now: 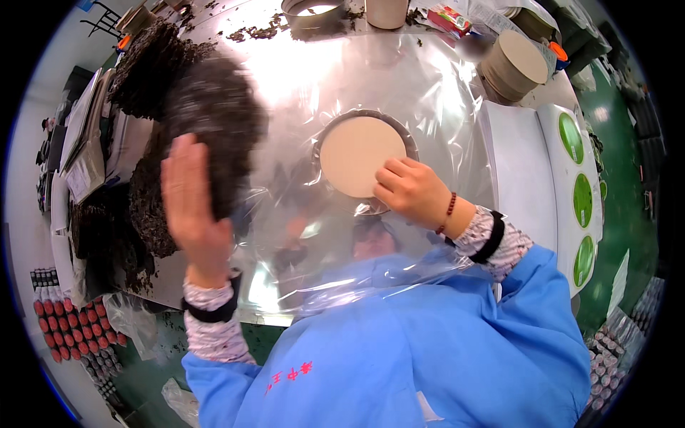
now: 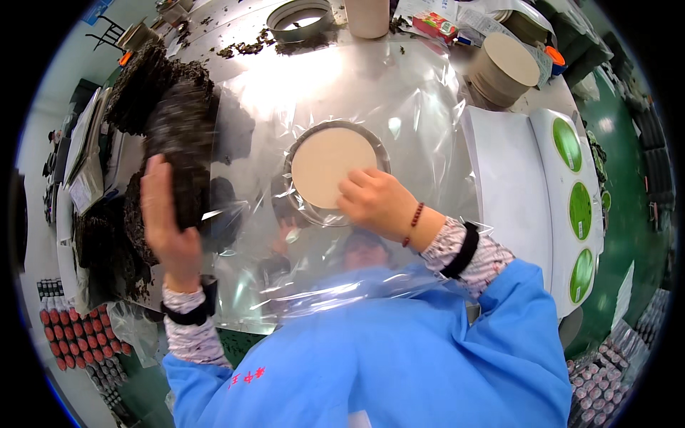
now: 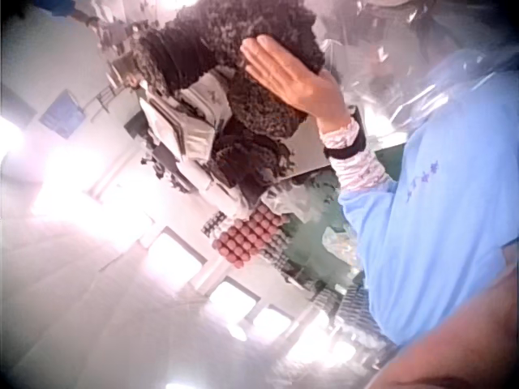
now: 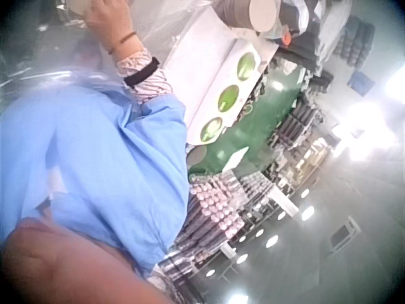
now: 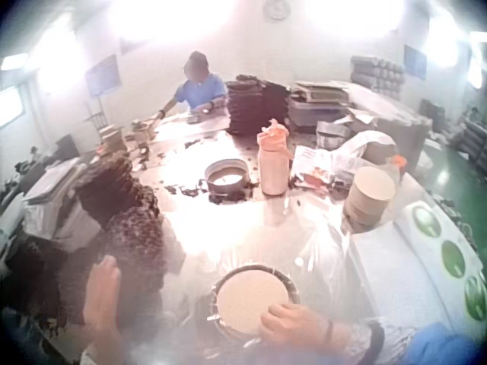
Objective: The person repeatedly wraps dark, round food items in clear plastic film on a stainless steel table, then places a green circular sticker on top of each wrapped item. The process is repeated multiple times in a consistent sequence.
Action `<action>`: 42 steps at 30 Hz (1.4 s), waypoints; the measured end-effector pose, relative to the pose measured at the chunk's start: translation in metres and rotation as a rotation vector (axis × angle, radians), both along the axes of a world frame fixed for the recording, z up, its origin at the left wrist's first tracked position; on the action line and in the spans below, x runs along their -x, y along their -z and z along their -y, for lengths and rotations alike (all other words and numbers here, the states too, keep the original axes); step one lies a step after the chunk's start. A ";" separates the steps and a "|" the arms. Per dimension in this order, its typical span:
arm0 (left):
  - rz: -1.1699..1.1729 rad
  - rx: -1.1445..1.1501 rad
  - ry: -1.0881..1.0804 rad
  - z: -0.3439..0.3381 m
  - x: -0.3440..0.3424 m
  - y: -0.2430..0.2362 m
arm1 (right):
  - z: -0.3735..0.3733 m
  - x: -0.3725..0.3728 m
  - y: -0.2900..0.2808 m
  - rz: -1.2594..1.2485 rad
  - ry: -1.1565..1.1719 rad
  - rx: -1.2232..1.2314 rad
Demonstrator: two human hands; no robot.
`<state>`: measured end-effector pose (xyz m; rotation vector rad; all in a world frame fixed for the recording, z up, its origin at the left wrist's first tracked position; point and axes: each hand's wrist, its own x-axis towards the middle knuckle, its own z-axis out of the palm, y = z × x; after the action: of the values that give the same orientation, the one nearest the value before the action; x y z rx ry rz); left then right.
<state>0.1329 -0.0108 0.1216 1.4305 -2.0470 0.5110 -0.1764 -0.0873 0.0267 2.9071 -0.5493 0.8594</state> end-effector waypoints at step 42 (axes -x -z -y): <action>0.037 -0.133 -0.579 -0.037 -0.078 0.048 | -0.035 -0.011 -0.023 -0.630 0.439 -0.493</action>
<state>0.2110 0.0259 0.0737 2.1182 -1.6970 0.6403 -0.1650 -0.0523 0.0498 2.9921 -1.3854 -0.2844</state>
